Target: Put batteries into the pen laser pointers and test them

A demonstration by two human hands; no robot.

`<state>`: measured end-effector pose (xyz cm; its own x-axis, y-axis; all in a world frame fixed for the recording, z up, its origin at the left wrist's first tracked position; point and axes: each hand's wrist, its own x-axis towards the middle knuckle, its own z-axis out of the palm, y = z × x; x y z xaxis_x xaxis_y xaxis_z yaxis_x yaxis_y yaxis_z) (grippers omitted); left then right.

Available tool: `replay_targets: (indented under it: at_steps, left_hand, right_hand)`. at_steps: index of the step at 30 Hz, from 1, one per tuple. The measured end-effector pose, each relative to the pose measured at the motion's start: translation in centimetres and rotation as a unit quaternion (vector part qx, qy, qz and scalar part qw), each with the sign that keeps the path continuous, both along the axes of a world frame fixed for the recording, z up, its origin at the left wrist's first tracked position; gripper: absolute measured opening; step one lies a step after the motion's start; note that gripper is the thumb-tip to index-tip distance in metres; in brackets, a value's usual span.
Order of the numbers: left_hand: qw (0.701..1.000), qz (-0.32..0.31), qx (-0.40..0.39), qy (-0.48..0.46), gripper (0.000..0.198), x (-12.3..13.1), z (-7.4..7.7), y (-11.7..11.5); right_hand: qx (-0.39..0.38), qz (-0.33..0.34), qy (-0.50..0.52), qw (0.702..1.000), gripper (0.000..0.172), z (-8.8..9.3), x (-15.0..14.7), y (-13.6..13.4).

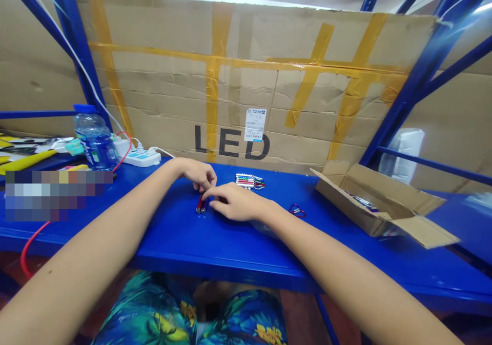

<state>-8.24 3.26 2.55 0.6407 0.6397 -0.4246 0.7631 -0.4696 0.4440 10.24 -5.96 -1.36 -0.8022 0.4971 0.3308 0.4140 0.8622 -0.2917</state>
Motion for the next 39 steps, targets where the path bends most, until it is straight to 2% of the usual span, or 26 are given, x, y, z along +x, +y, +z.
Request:
replay_targets:
  at_steps: [6,12,17,21,26,31,35,39]
  left_hand:
    - [0.999,-0.021,0.038,-0.017,0.019,0.4,-0.2,0.2]
    - [0.997,-0.023,0.062,-0.047,0.018,0.9,-0.3,0.1]
    - [0.996,-0.025,0.072,-0.055,0.019,1.2,-0.6,0.1]
    - [0.995,-0.019,0.081,-0.057,0.02,1.5,-0.5,-0.3]
    - [0.994,-0.029,0.084,-0.057,0.019,1.8,-0.5,-0.4]
    - [0.994,-0.041,0.075,-0.067,0.018,1.9,-0.7,-0.3]
    - [0.994,-0.038,0.081,-0.068,0.015,2.4,-0.7,-0.9]
    - [0.993,-0.043,0.088,-0.061,0.014,3.5,-0.6,-2.0]
  right_hand:
    - [-0.011,-0.004,-0.031,0.999,0.024,-0.1,0.0,-0.1]
    - [0.038,-0.09,-0.073,0.993,0.022,-0.2,-0.3,-0.5]
    - [0.013,-0.044,-0.061,0.997,0.025,-0.4,-0.3,-0.4]
    - [0.002,-0.073,-0.095,0.993,0.029,0.0,-0.4,-0.9]
    - [-0.026,-0.103,-0.151,0.983,0.011,0.9,0.2,-1.2]
    - [-0.073,-0.114,-0.14,0.981,0.003,2.1,2.6,-0.3]
    - [-0.075,-0.205,-0.032,0.975,0.014,2.8,6.1,0.5]
    - [-0.097,-0.249,0.025,0.963,0.035,2.6,9.2,1.1]
